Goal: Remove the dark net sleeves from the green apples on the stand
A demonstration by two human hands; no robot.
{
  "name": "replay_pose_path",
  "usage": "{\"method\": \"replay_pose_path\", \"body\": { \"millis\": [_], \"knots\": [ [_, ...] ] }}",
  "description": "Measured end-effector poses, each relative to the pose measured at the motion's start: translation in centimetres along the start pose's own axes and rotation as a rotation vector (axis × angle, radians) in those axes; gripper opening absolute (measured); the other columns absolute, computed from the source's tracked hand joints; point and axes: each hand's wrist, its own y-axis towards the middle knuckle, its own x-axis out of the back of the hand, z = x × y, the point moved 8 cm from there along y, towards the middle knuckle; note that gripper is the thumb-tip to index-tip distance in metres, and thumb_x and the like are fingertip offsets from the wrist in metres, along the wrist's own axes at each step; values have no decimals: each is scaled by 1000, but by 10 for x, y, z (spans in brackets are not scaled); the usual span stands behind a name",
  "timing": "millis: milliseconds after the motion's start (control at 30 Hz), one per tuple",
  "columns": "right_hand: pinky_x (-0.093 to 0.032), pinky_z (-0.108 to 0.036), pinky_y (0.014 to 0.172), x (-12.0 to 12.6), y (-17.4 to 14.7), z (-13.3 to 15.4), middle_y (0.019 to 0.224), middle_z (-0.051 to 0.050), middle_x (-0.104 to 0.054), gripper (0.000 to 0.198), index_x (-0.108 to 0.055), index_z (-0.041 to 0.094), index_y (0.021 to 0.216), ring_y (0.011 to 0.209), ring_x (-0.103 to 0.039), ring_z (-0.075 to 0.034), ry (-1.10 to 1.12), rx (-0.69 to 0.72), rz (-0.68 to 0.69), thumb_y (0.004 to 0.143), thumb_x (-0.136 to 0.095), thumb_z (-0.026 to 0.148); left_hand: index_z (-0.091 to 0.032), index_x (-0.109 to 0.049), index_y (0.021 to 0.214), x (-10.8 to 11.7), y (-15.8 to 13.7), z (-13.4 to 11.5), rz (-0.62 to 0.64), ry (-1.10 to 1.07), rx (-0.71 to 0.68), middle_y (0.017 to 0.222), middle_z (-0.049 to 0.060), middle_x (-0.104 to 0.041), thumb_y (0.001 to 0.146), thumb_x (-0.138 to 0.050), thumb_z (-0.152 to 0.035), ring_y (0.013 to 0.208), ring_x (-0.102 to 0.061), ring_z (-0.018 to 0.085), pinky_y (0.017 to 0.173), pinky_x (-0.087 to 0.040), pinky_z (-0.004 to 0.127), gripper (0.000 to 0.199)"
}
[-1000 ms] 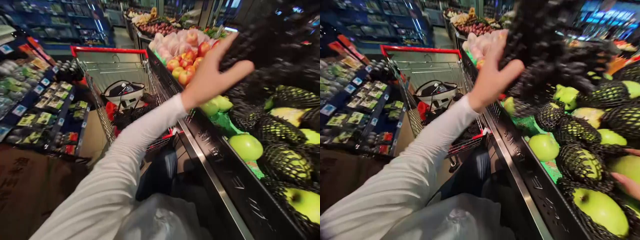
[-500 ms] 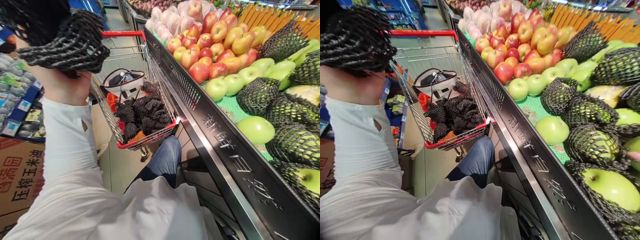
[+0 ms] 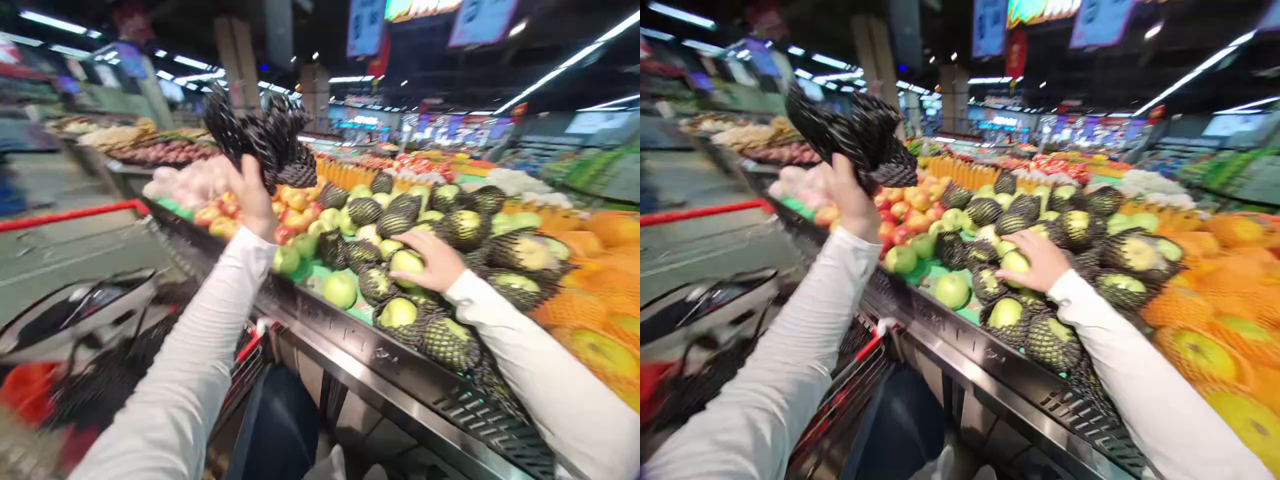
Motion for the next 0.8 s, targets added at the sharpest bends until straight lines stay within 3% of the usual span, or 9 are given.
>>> {"method": "replay_pose_path", "body": {
  "millis": [133,200,267,367,433,533,600,733,800],
  "knots": [
    [-51,-51,96,16,0,-2,121,-17,-66,64,-59,14,128,111,-62,-32,-2,-104,-139,87,-60,63,-9,-52,124,-115,-49,43,-63,200,138,125,14,-62,87,-52,-17,122,-57,21,111,-42,33,38],
    [-50,-50,98,24,-2,-6,122,-16,-66,60,-57,16,131,113,-61,-31,-29,-177,-232,88,-61,58,-8,-57,112,-148,-71,59,74,330,161,111,16,-66,84,-55,-19,107,-63,26,103,-47,42,30],
    [-50,-50,98,30,-6,-13,123,-15,-66,55,-55,17,132,114,-60,-30,-54,-255,-316,90,-60,53,-10,-60,104,-171,-86,63,299,427,21,103,15,-66,79,-61,-21,104,-63,30,101,-48,48,28],
    [-49,-49,100,32,-12,-25,124,-14,-65,49,-54,16,131,113,-60,-30,-88,-340,-393,91,-61,44,-11,-60,113,-181,-103,56,504,426,-268,117,18,-60,80,-57,-17,118,-57,32,107,-44,48,33],
    [-49,-49,100,31,-14,-31,122,-14,-66,46,-55,16,129,112,-60,-29,-97,-361,-399,90,-62,39,-12,-57,129,-186,-113,53,610,452,-386,141,21,-45,82,-53,-11,137,-43,34,115,-36,51,47],
    [-50,-48,97,28,-13,-33,117,-12,-66,41,-56,17,126,108,-60,-29,-100,-357,-386,88,-62,34,-21,-38,151,-199,-130,57,791,556,-430,163,20,-9,85,-51,-7,152,-9,42,119,-23,62,69],
    [-49,-47,97,31,-13,-29,114,-11,-67,39,-57,18,124,107,-60,-28,-104,-340,-399,88,-62,32,-22,-29,156,-203,-138,54,847,577,-421,164,21,0,87,-50,-9,152,-1,45,118,-20,65,73],
    [-48,-46,98,37,-12,-14,116,-11,-66,36,-56,20,125,108,-60,-27,-63,-308,-433,91,-59,34,-22,-29,156,-192,-140,21,716,391,-340,153,20,-29,92,-48,-15,146,-27,38,117,-27,59,67],
    [-48,-45,100,39,-13,-12,122,-12,-64,40,-52,20,130,111,-60,-26,4,-321,-460,94,-56,37,-22,-34,153,-192,-150,1,771,156,-282,145,17,-43,94,-47,-19,139,-40,31,117,-31,52,60]
  ]
}}
